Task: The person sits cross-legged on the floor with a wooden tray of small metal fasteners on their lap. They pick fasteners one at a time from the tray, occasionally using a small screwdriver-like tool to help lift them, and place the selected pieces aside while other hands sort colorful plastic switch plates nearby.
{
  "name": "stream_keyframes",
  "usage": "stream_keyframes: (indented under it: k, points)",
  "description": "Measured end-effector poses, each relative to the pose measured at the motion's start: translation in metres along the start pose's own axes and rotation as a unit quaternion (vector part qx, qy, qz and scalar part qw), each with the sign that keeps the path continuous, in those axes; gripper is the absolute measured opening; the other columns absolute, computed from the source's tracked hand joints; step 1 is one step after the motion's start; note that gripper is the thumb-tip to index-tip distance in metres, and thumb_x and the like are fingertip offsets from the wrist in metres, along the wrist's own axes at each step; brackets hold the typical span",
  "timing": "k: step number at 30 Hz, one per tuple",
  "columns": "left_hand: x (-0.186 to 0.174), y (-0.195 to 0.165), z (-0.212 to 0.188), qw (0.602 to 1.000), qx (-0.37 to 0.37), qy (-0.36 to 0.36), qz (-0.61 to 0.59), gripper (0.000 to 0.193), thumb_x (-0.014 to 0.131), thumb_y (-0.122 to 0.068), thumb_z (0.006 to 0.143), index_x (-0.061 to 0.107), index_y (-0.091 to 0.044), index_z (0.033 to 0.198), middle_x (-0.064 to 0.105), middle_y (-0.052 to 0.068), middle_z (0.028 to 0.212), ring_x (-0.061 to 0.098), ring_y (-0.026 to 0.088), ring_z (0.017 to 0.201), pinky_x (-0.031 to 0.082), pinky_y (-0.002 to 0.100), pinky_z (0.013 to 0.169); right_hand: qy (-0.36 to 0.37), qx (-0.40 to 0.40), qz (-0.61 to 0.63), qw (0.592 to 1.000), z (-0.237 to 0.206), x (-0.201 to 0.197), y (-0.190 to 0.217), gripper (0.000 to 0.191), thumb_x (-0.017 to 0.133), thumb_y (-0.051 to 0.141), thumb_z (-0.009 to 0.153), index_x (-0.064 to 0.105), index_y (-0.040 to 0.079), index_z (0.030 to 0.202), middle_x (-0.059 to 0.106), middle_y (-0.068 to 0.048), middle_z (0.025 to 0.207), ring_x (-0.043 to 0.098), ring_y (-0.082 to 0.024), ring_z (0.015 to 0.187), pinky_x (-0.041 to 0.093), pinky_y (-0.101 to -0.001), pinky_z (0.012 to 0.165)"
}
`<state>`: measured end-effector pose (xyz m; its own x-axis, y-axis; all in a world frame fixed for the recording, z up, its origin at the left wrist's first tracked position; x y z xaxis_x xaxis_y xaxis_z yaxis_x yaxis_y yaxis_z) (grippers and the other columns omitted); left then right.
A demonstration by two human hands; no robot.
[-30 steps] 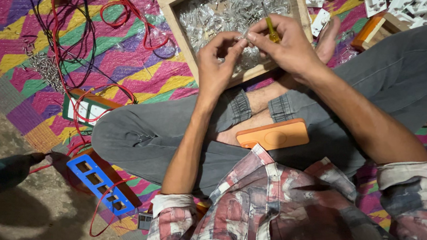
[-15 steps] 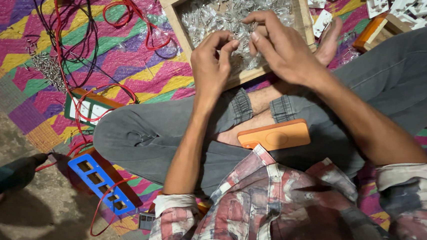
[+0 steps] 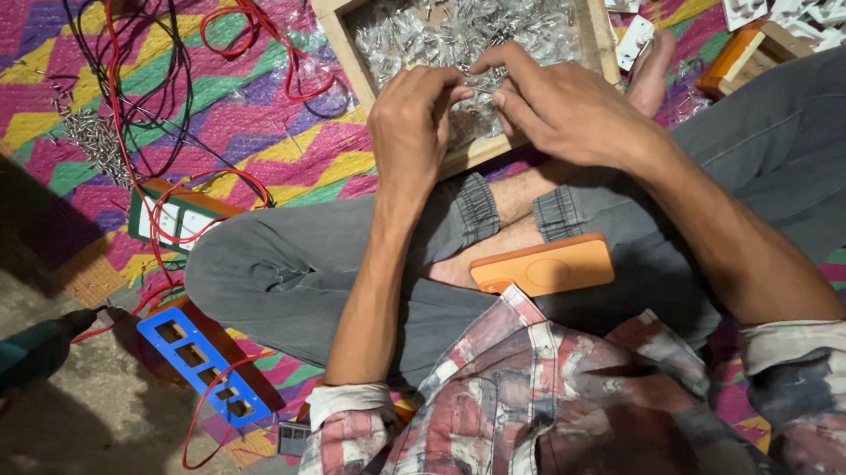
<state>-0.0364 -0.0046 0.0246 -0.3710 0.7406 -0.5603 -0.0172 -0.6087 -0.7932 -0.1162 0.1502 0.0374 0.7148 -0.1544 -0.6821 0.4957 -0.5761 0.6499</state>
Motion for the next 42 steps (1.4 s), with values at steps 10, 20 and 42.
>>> stream_keyframes:
  k: [10, 20, 42]
  points:
    - [0.010, 0.006, -0.005, 0.993, -0.064, -0.006, -0.097, 0.017, 0.077, -0.005, 0.091, 0.069, -0.003, 0.105, 0.070, 0.010, 0.094, 0.069, 0.021, 0.084, 0.054, 0.033, 0.073, -0.039, -0.009, 0.145, 0.989, 0.000, 0.006, -0.004, 0.022, 0.049, 0.017, 0.108, 0.050, 0.005, 0.127, 0.064, -0.006, 0.070, 0.064, -0.021, 0.062, 0.047, -0.0384, 0.061]
    - [0.022, 0.019, -0.017, 0.967, -0.148, -0.102, -0.179, 0.011, 0.069, 0.006, 0.090, 0.073, -0.001, 0.099, 0.075, 0.009, 0.089, 0.074, 0.017, 0.080, 0.058, 0.029, 0.073, -0.096, 0.026, 0.334, 0.937, 0.004, 0.048, -0.021, 0.013, 0.050, 0.012, 0.110, 0.046, 0.003, 0.119, 0.054, 0.002, 0.082, 0.049, -0.005, 0.068, 0.040, -0.0253, 0.057]
    - [0.020, 0.006, -0.009, 0.994, 0.023, -0.101, -0.029, 0.037, 0.066, 0.014, 0.078, 0.065, -0.001, 0.112, 0.069, 0.012, 0.096, 0.069, 0.029, 0.087, 0.055, 0.039, 0.077, -0.140, 0.092, 0.557, 0.814, 0.007, 0.075, -0.015, 0.008, 0.048, 0.011, 0.114, 0.044, 0.010, 0.120, 0.043, 0.005, 0.075, 0.034, -0.003, 0.063, 0.027, -0.0231, 0.052]
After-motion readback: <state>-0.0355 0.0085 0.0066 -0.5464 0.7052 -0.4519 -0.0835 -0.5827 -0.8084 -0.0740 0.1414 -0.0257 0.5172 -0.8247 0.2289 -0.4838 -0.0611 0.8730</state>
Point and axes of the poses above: each hand's wrist, its own z-axis towards the middle knuckle, its own x-axis out of the palm, y = z × x, the point moved 5 cm from there along z, towards the middle knuckle
